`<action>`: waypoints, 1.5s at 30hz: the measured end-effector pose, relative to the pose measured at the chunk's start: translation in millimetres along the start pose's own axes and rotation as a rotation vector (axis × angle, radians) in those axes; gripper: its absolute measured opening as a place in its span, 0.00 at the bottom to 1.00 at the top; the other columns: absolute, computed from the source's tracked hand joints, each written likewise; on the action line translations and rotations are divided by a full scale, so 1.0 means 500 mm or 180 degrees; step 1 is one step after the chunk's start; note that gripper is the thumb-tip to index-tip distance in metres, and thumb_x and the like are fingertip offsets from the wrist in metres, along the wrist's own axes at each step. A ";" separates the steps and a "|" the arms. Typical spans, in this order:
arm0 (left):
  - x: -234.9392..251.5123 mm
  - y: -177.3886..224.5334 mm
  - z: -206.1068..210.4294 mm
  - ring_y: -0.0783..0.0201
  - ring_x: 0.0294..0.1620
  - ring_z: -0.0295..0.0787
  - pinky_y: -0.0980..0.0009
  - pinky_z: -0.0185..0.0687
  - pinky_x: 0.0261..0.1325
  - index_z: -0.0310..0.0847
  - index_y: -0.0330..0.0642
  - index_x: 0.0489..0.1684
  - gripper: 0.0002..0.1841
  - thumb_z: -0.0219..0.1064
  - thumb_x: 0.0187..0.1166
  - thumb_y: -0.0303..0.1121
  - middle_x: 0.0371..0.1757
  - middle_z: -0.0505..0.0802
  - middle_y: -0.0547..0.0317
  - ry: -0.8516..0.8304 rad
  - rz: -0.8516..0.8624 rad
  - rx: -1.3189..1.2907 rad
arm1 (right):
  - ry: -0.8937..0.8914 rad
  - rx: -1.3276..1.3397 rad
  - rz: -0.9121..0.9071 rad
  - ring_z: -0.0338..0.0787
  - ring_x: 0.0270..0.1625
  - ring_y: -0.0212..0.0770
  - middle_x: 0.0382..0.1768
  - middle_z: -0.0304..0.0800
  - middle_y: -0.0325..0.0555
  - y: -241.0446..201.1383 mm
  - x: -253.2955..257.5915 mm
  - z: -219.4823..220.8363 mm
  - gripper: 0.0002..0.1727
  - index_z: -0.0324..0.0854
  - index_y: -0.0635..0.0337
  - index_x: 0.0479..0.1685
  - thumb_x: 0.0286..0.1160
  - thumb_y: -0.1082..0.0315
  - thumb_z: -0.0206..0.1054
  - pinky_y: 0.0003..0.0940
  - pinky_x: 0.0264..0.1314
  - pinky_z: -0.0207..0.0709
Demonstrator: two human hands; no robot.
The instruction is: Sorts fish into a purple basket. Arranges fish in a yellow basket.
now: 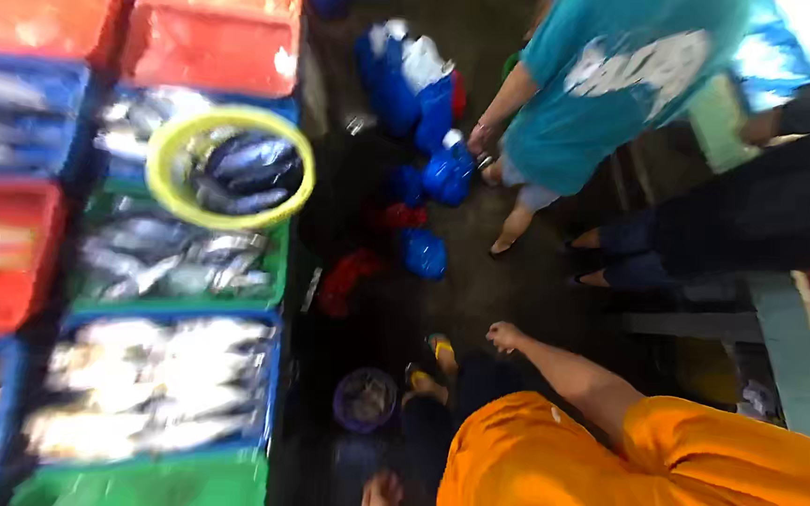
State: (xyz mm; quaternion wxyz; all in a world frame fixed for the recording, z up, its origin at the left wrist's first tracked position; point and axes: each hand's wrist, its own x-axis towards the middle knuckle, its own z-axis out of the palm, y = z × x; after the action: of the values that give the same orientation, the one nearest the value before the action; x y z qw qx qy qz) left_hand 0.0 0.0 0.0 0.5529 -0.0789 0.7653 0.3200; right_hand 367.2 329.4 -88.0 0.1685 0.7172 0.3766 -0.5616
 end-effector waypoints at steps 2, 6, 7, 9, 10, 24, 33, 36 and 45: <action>0.051 -0.061 -0.031 0.49 0.52 0.93 0.51 0.91 0.52 0.74 0.34 0.74 0.23 0.53 0.92 0.43 0.60 0.90 0.38 0.0235 0.0027 -0.0099 | -0.0051 0.0021 0.0131 0.94 0.54 0.56 0.61 0.90 0.59 0.025 -0.018 0.012 0.28 0.74 0.54 0.80 0.88 0.48 0.61 0.56 0.57 0.88; 0.119 -0.136 -0.093 0.49 0.52 0.94 0.51 0.92 0.50 0.78 0.34 0.69 0.20 0.53 0.93 0.40 0.61 0.91 0.41 0.0463 -0.0424 -0.0087 | -0.0076 -0.0329 0.0134 0.94 0.49 0.55 0.58 0.90 0.59 0.061 0.039 0.066 0.25 0.76 0.57 0.75 0.91 0.49 0.56 0.55 0.49 0.88; 0.144 -0.157 -0.106 0.49 0.53 0.94 0.51 0.92 0.50 0.78 0.34 0.68 0.20 0.51 0.94 0.39 0.61 0.91 0.41 0.0454 -0.0508 -0.0031 | -0.0098 -0.0463 0.0160 0.94 0.47 0.54 0.56 0.90 0.58 0.064 0.051 0.085 0.25 0.77 0.58 0.74 0.92 0.50 0.54 0.54 0.48 0.88; 0.219 -0.211 -0.129 0.51 0.50 0.95 0.53 0.92 0.47 0.79 0.34 0.65 0.19 0.49 0.94 0.38 0.59 0.92 0.43 0.0447 -0.0627 0.0071 | -0.0176 -0.0804 0.0251 0.93 0.46 0.53 0.54 0.90 0.57 0.065 0.088 0.134 0.23 0.78 0.57 0.72 0.93 0.51 0.53 0.54 0.48 0.88; 0.273 -0.240 -0.141 0.51 0.48 0.95 0.53 0.92 0.45 0.80 0.34 0.64 0.18 0.49 0.94 0.38 0.58 0.93 0.44 0.0434 -0.0673 0.0092 | -0.0232 -0.0972 0.0288 0.94 0.46 0.53 0.54 0.91 0.57 0.059 0.114 0.166 0.23 0.78 0.57 0.72 0.93 0.51 0.53 0.55 0.48 0.88; 1.290 -0.575 -0.222 0.32 0.73 0.77 0.31 0.79 0.64 0.57 0.38 0.89 0.35 0.59 0.89 0.50 0.80 0.74 0.28 0.0708 -0.0644 0.0676 | -0.0520 -0.1976 -0.1641 0.81 0.77 0.62 0.78 0.79 0.57 -0.172 0.919 1.044 0.38 0.67 0.47 0.88 0.79 0.42 0.66 0.71 0.75 0.74; 1.167 -0.518 -0.117 0.39 0.49 0.93 0.44 0.93 0.45 0.66 0.37 0.83 0.29 0.67 0.86 0.38 0.63 0.86 0.28 0.1103 -0.0382 -0.0071 | -0.0452 -0.1765 -0.1331 0.86 0.68 0.69 0.69 0.84 0.66 -0.150 0.945 1.104 0.48 0.63 0.49 0.89 0.68 0.40 0.75 0.75 0.66 0.78; 0.954 -0.454 -0.095 0.48 0.46 0.93 0.48 0.92 0.48 0.79 0.31 0.69 0.23 0.71 0.81 0.38 0.52 0.92 0.36 0.0863 0.0180 0.0271 | -0.0224 -0.1732 -0.1338 0.88 0.64 0.68 0.62 0.89 0.65 -0.115 0.693 0.893 0.38 0.71 0.49 0.82 0.75 0.40 0.70 0.76 0.64 0.78; 0.154 -0.127 -0.130 0.62 0.33 0.91 0.59 0.90 0.42 0.87 0.37 0.39 0.12 0.73 0.73 0.38 0.31 0.92 0.56 0.1265 0.0954 -0.0999 | -0.0483 -0.0911 -0.2069 0.94 0.38 0.46 0.47 0.91 0.53 -0.205 -0.159 0.433 0.33 0.74 0.62 0.69 0.75 0.45 0.69 0.47 0.33 0.90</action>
State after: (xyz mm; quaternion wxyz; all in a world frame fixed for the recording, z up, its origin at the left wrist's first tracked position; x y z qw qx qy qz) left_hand -50.6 -68.9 -82.8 0.3198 -0.1107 0.8029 0.4907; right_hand 138.6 224.9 -62.7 0.1073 0.4854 0.6462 -0.5791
